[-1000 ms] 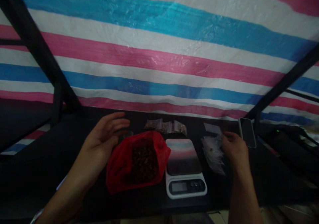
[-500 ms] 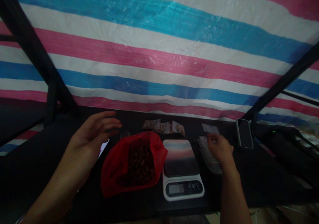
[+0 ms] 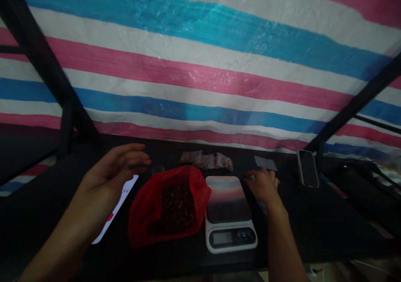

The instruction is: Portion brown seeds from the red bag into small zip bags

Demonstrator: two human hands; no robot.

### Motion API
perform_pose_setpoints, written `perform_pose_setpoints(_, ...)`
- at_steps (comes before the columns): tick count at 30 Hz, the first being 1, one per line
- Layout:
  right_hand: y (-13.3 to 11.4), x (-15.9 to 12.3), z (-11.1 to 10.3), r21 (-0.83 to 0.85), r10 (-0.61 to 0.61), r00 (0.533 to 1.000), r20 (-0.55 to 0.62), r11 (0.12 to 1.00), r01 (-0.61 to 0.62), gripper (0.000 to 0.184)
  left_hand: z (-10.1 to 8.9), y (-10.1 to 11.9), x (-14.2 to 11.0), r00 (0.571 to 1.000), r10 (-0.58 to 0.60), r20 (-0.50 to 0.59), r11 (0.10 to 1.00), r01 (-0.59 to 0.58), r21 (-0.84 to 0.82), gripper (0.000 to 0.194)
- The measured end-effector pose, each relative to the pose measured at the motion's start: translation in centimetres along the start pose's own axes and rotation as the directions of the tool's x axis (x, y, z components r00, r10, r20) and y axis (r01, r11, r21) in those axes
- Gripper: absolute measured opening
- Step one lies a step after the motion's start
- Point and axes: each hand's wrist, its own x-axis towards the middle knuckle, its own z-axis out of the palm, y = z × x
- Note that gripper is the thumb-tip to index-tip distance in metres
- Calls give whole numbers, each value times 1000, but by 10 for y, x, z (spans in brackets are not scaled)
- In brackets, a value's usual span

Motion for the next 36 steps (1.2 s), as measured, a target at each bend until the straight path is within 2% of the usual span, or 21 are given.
perform_pose_setpoints(4, -3, 1, -3, -1, 22, 1000, 19, 1000, -22, 22, 0, -1, -1, 999, 21, 46, 999, -19, -34, 31)
perform_pose_setpoints(7, -8, 1, -13, 14, 31, 999, 12, 999, -32, 23, -1, -3, -1, 998, 14, 61, 998, -10, -60, 31)
perform_pose_setpoints(10, -25, -3, -31, 116, 12, 996, -88, 993, -1, 20, -3, -7, 1, 997, 28, 77, 996, -21, -85, 31)
perform_pose_setpoints(12, -46, -13, -45, 274, -110, 974, -198, 948, 163, 14, -4, -10, 3, 995, 50, 88, 995, -42, -93, 32)
perform_pose_setpoints(14, -72, -29, -55, 429, -319, 914, -249, 810, 399, 11, -4, -12, 4, 993, 71, 98, 994, -62, -89, 36)
perform_pose_setpoints(16, -98, -47, -59, 521, -473, 844, -253, 669, 530, 13, -3, -11, 4, 990, 86, 109, 994, -78, -73, 38)
perform_pose_setpoints(18, -119, -62, -58, 553, -548, 807, -218, 612, 565, 13, -1, -10, 5, 988, 93, 127, 995, -88, -44, 38)
perform_pose_setpoints(20, -133, -72, -55, 555, -602, 780, -169, 596, 580, 16, -2, -13, 7, 983, 90, 160, 996, -93, 8, 38)
perform_pose_setpoints(23, -137, -69, -53, 565, -643, 756, -123, 581, 586, 17, -7, -30, 9, 965, 77, 251, 973, -127, 191, 42)
perform_pose_setpoints(25, -128, -56, -53, 570, -615, 776, -139, 591, 570, 15, -13, -45, 6, 938, 94, 333, 906, -219, 361, 48)
perform_pose_setpoints(26, -121, -47, -51, 559, -573, 805, -154, 621, 549, 15, -15, -51, 3, 920, 104, 377, 861, -273, 430, 51)
perform_pose_setpoints(28, -105, -26, -45, 488, -417, 891, -177, 749, 448, 17, -20, -60, -3, 867, 71, 492, 804, -342, 487, 58)
perform_pose_setpoints(30, -91, -6, -34, 348, -221, 962, -158, 900, 264, 21, -21, -62, -8, 824, 21, 567, 807, -349, 477, 60)
perform_pose_setpoints(32, -83, 7, -20, 233, -147, 984, -102, 958, 167, 25, -22, -60, -10, 809, -2, 588, 826, -329, 457, 60)
perform_pose_setpoints(36, -90, 12, 0, 205, -192, 979, -65, 958, 202, 29, -23, -58, -5, 845, 27, 534, 825, -321, 465, 65)
